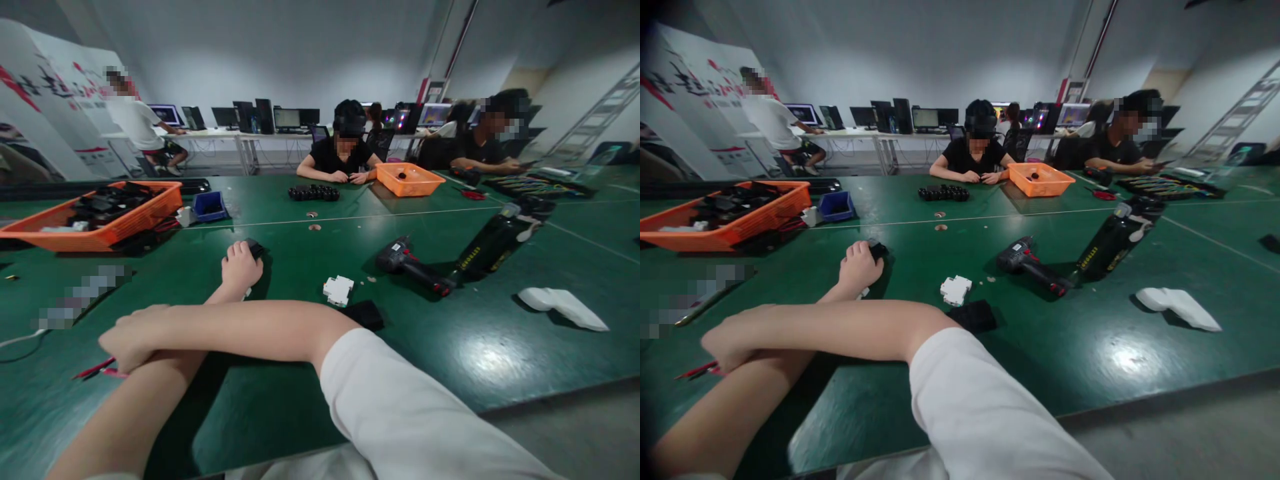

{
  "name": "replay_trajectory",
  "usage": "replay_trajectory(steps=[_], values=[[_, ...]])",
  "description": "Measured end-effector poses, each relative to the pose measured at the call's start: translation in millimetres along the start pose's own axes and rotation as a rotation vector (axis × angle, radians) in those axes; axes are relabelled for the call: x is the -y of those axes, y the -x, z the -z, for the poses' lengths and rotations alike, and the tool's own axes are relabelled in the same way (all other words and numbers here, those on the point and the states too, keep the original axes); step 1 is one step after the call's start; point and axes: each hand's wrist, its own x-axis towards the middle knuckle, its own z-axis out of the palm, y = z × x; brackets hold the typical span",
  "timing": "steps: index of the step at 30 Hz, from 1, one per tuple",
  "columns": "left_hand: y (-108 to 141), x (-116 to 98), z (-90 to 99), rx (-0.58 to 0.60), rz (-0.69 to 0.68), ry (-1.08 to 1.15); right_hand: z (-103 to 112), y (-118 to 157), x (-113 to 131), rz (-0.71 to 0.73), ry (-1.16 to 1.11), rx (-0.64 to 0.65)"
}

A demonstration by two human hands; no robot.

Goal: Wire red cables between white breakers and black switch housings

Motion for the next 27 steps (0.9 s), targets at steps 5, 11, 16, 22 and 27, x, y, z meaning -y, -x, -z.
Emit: replay_trajectory(steps=[5, 11, 16, 22, 27], values=[[-2, 1, -0.4, 0.033, -0.023, -0.014, -10, -18, -11, 0.07, 0.017, 0.031], [1, 2, 0.9, 0.044, -0.018, -0.016, -11, 2, -20, 0.087, 0.159, -0.292], [4, 0, 4.6, 0.02, 0.033, 0.044, -12, 117, -13, 0.081, 0.43, -0.632], [-3, 2, 6.2, 0.092, 0.074, 0.111, -62, 305, -19, 0.018, 0.359, -0.595], [-5, 4, 7.1, 0.115, 0.066, 0.105, -104, 389, -26, -0.233, 0.248, -0.603]])
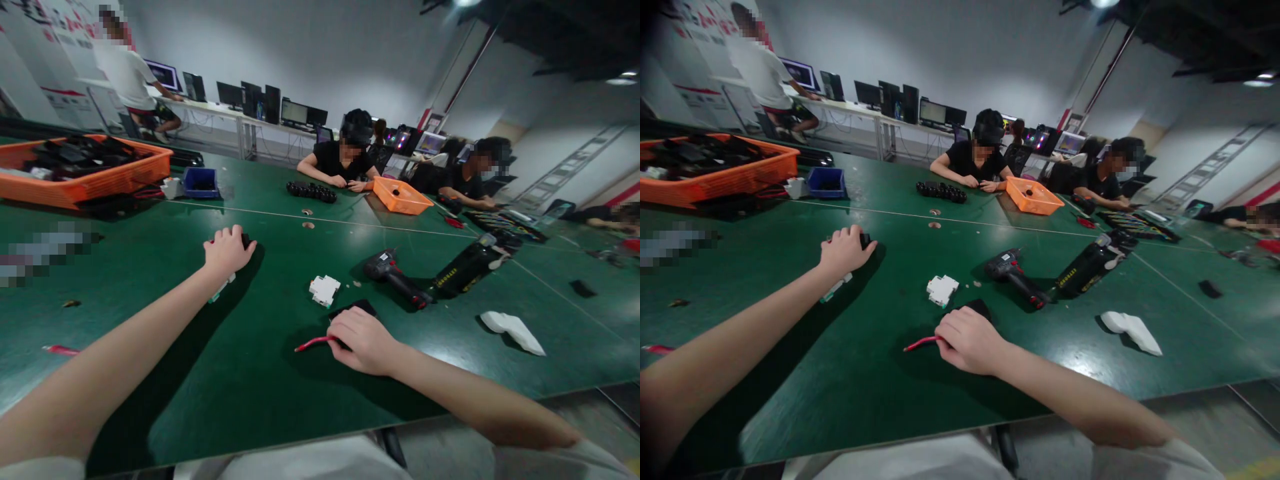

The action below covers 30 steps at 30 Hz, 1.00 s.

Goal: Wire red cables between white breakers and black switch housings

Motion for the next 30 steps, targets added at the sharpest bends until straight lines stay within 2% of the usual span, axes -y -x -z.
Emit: replay_trajectory(steps=[2, 5, 14, 20, 25, 30], values=[[0, -1, 1.2, 0.008, 0.002, -0.03, 1, 16, -6, -0.038, 0.003, 0.001], [0, -3, 3.8, 0.049, -0.016, -0.078, -1, 26, -17, -0.04, -0.023, 0.0], [-1, -4, 6.7, 0.064, -0.015, -0.092, -15, 11, -58, -0.024, -0.043, 0.004], [1, -6, 7.4, 0.046, -0.004, -0.096, -8, 10, -57, -0.044, -0.036, -0.046], [1, -6, 7.9, 0.048, 0.014, -0.102, 5, 22, -54, -0.183, 0.005, -0.106], [3, -6, 4.3, 0.008, 0.01, -0.124, 2, 24, -59, -0.299, -0.042, -0.058]])
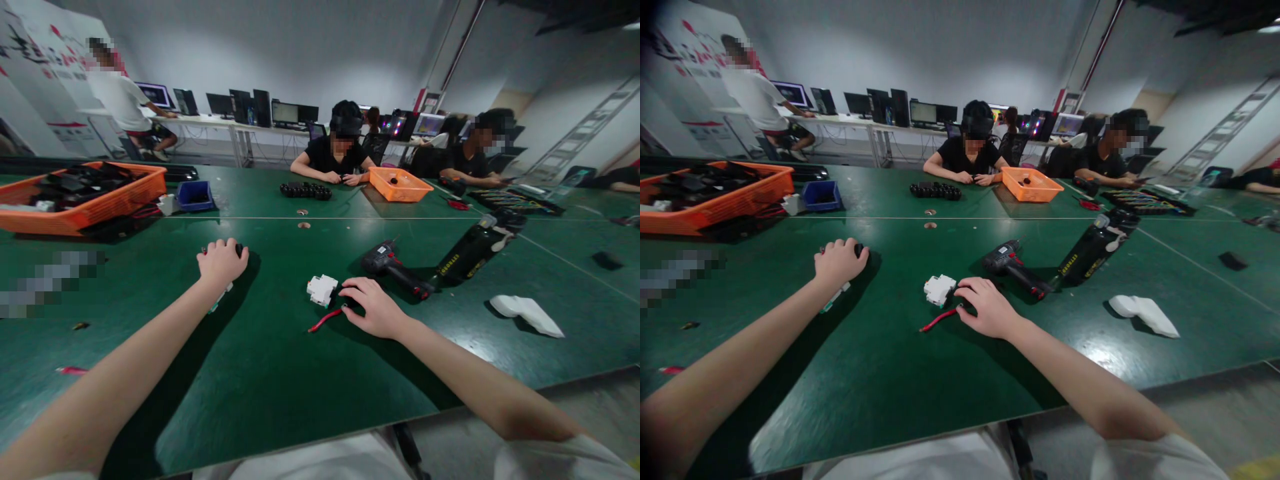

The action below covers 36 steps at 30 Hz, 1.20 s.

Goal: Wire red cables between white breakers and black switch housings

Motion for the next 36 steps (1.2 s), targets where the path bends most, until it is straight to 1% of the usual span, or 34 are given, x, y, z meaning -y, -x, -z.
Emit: replay_trajectory(steps=[5, 12, 17, 20, 22, 24, 27, 29, 31, 34, 36], values=[[0, -1, -0.5, 0.013, 0.006, -0.006, -10, -9, -2, 0.003, -0.026, 0.008], [-2, 2, -2.1, 0.007, -0.026, -0.04, -16, -18, -2, 0.017, -0.035, 0.011], [-4, 4, -6.2, -0.009, -0.056, -0.087, -24, -34, -12, 0.017, -0.027, -0.004], [-4, 5, -7.5, -0.023, -0.071, -0.104, -28, -41, -16, 0.042, -0.018, -0.028], [-5, 5, -7.6, -0.025, -0.075, -0.11, -28, -42, -13, 0.088, -0.004, -0.044], [-5, 6, -7.6, -0.023, -0.085, -0.114, -26, -38, -3, 0.17, -0.01, -0.034], [-6, 7, -8.0, -0.016, -0.101, -0.111, -23, -31, 17, 0.335, -0.07, 0.06], [-7, 8, -8.9, -0.023, -0.104, -0.113, -23, -28, 26, 0.406, -0.1, 0.119], [-7, 9, -10.3, -0.037, -0.105, -0.119, -25, -28, 27, 0.387, -0.093, 0.122], [-8, 9, -12.0, -0.045, -0.113, -0.127, -30, -33, 24, 0.306, -0.064, 0.077], [-8, 10, -12.6, -0.048, -0.119, -0.131, -33, -39, 28, 0.33, -0.061, 0.071]])
